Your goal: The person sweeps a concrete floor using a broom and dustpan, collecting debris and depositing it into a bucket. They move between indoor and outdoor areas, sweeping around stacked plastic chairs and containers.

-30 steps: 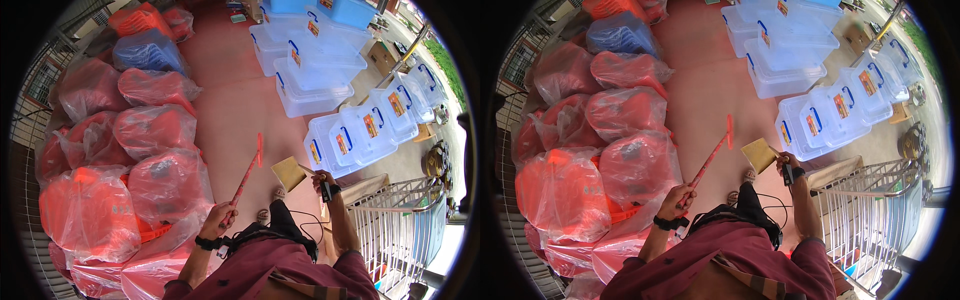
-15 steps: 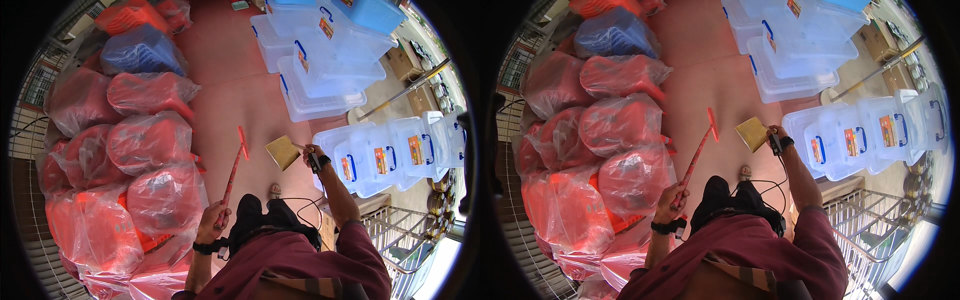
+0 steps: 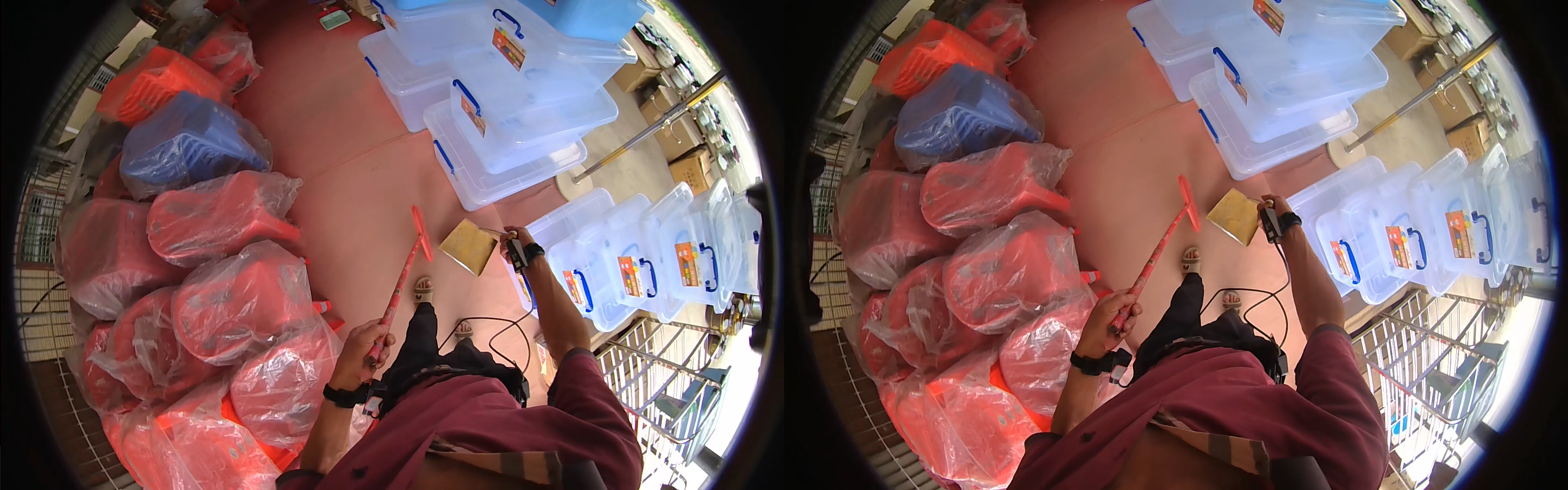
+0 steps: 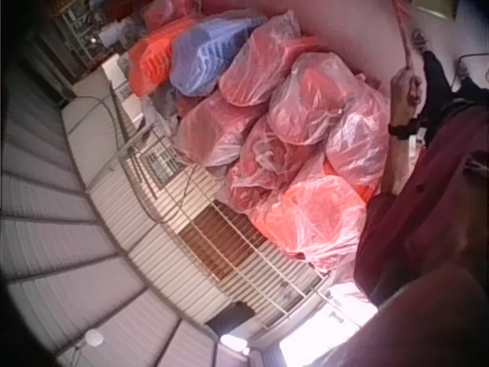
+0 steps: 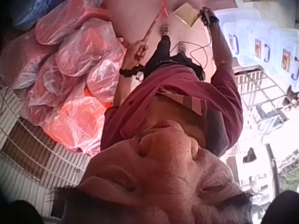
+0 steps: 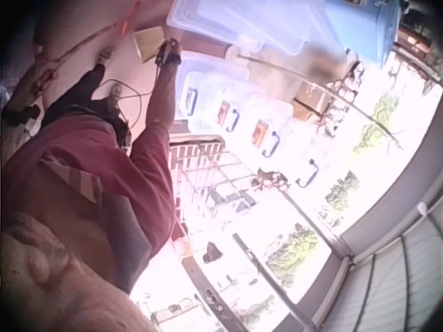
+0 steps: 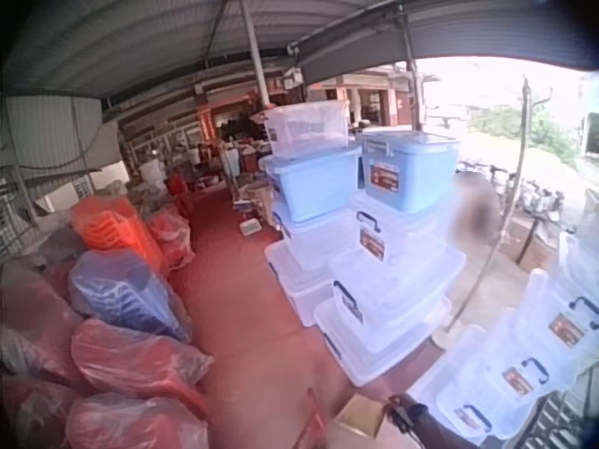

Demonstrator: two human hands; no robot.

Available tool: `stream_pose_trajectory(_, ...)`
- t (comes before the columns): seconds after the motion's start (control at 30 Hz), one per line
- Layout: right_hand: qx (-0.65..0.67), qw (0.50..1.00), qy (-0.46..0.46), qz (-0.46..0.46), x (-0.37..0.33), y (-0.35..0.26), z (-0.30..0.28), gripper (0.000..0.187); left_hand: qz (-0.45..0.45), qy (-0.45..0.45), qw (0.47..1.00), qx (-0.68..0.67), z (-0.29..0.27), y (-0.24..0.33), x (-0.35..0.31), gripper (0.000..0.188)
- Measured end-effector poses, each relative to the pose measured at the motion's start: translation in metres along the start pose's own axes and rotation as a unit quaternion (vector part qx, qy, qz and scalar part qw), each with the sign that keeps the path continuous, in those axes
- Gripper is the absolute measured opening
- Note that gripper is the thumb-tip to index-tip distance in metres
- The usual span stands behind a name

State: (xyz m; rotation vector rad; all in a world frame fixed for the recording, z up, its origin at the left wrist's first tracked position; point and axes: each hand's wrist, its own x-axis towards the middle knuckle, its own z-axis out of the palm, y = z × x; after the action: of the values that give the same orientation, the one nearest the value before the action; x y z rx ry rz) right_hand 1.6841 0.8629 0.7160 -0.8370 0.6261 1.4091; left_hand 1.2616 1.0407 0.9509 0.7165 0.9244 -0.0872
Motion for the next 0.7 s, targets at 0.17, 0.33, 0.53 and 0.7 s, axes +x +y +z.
stream_pose_trajectory(0.17,-0.001,0.998,0.047,-0.035,0.016,-0.018,0.007,0.040,-0.022,-0.038,0.998,0.037,0.002,0.065,0.037,0.035)
stream_pose_trajectory(0.33,0.100,0.993,0.052,-0.040,0.034,-0.035,0.011,0.041,-0.029,-0.134,0.986,0.094,0.007,0.121,0.071,0.042)
stream_pose_trajectory(0.53,0.083,0.992,0.058,-0.079,0.040,-0.061,0.017,0.038,0.097,-0.188,0.964,0.160,0.018,0.155,0.103,0.038)
stream_pose_trajectory(0.7,0.043,0.976,0.151,-0.153,0.037,-0.081,0.023,0.043,0.142,-0.177,0.946,0.231,0.023,0.167,0.116,0.041)
